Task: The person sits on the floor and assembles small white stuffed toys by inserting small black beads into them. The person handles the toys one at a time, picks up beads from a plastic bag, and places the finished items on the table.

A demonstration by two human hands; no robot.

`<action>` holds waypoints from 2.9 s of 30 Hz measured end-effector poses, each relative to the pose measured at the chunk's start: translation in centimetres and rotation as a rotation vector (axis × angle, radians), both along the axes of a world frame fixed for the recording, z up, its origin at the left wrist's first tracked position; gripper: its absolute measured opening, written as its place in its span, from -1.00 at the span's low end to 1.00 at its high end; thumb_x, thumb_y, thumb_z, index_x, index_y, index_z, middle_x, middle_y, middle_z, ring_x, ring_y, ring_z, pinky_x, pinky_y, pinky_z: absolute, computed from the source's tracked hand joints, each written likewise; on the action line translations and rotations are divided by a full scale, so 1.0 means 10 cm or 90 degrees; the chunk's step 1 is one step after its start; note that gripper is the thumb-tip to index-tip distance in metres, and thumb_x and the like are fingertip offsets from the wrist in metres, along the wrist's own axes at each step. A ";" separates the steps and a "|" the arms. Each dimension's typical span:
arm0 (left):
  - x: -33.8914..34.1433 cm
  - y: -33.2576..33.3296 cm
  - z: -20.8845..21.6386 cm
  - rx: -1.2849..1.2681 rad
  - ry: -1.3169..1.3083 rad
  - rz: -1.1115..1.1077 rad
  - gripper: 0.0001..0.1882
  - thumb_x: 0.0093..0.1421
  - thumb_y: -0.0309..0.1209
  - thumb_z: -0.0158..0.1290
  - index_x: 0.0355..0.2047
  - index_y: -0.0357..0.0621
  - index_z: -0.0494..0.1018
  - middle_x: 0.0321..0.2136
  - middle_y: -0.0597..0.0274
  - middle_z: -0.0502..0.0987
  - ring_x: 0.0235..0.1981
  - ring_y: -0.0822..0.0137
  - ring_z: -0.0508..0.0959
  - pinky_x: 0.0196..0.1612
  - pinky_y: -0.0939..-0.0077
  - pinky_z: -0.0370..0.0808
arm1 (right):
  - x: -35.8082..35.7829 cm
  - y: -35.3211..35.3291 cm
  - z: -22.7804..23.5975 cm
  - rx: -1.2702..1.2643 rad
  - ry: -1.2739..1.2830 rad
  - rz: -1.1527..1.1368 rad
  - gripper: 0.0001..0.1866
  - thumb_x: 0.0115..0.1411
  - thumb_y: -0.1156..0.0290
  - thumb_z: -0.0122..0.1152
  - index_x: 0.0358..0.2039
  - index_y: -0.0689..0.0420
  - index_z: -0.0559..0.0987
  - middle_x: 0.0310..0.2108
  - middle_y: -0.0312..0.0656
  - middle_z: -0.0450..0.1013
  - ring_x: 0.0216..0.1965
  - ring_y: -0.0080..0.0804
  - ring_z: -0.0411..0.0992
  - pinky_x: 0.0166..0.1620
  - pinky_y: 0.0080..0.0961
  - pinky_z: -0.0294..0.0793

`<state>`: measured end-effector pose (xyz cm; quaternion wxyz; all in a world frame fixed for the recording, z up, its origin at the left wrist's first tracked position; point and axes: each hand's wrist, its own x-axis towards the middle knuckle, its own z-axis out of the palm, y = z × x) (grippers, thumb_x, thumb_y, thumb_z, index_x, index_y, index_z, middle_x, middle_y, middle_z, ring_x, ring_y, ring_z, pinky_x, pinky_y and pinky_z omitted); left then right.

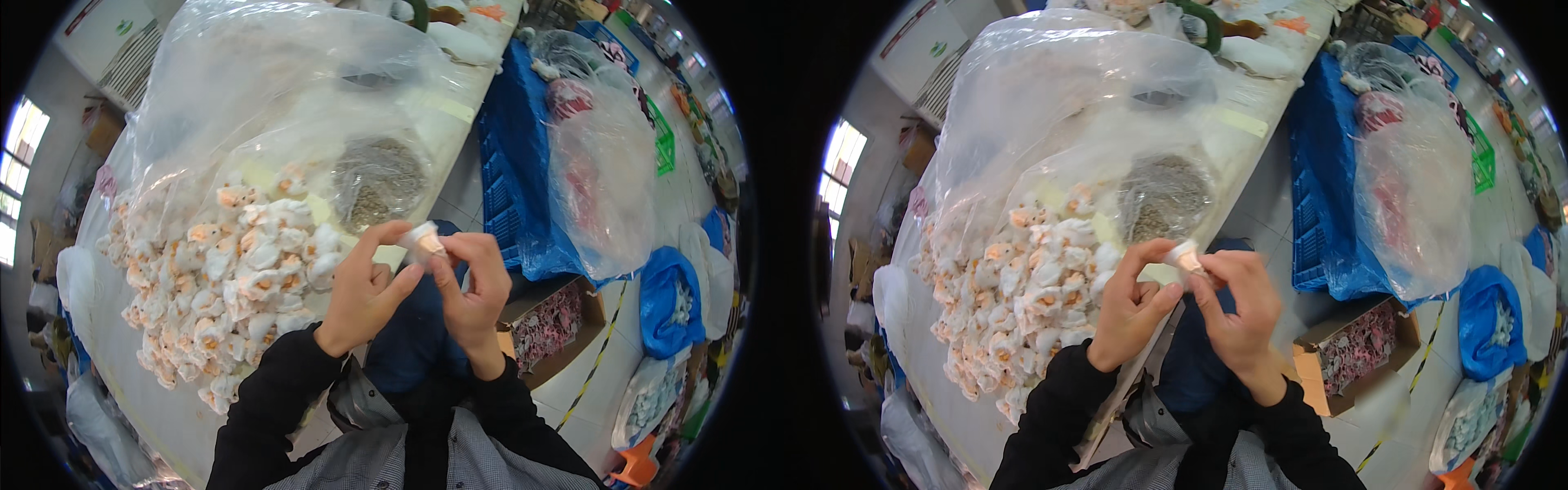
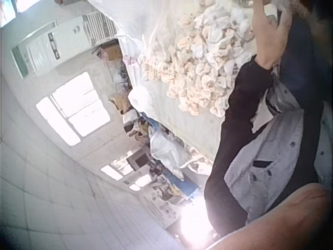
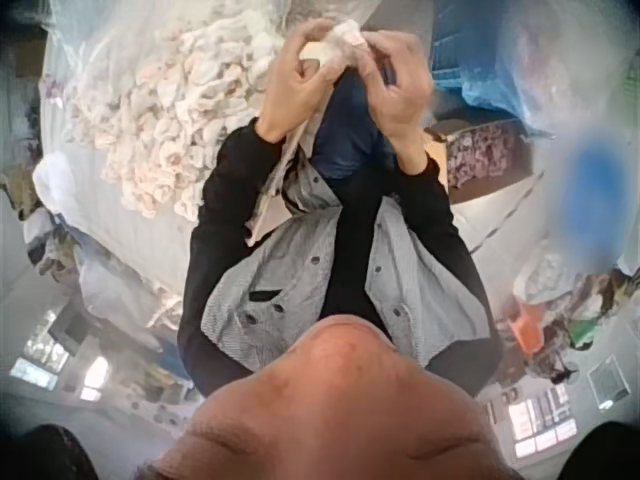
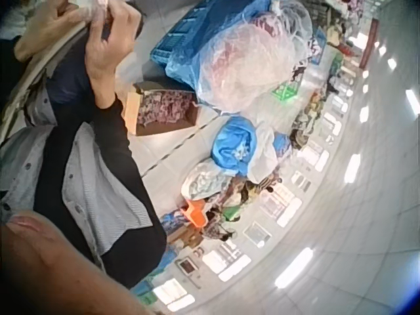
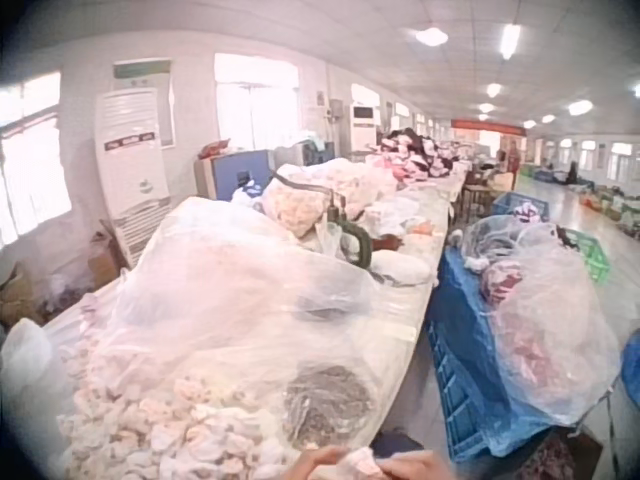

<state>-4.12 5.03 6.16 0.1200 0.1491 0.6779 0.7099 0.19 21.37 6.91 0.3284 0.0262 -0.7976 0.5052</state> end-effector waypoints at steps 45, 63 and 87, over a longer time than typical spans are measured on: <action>-0.05 -0.36 -0.36 -0.022 -0.053 -0.020 -0.71 0.29 -0.62 0.11 0.02 -0.24 0.56 -0.22 0.46 0.57 -0.51 0.78 0.29 -0.49 0.78 0.21 | -0.04 -0.41 -0.47 -0.106 -0.241 0.012 -0.87 0.30 0.48 0.32 -0.36 0.26 0.59 -0.44 -0.27 0.46 -0.48 -0.59 0.40 -0.38 -0.62 0.34; -0.04 -0.31 -0.42 0.033 -0.118 0.065 -0.75 0.31 -0.56 0.15 0.00 -0.29 0.54 -0.29 0.41 0.53 -0.45 0.73 0.30 -0.41 0.75 0.24 | -0.06 -0.41 -0.58 0.057 -0.078 0.060 -0.84 0.27 0.50 0.36 -0.16 0.24 0.63 -0.24 -0.13 0.53 -0.38 -0.41 0.52 -0.33 -0.53 0.51; 0.06 -0.32 -0.33 0.101 -0.161 0.035 -0.79 0.38 -0.54 0.10 0.00 -0.26 0.54 -0.17 0.35 0.54 -0.31 0.67 0.43 -0.29 0.75 0.41 | -0.04 -0.42 -0.51 -0.165 -0.235 0.051 -0.88 0.28 0.47 0.36 -0.29 0.23 0.59 -0.41 -0.26 0.48 -0.47 -0.58 0.44 -0.40 -0.63 0.40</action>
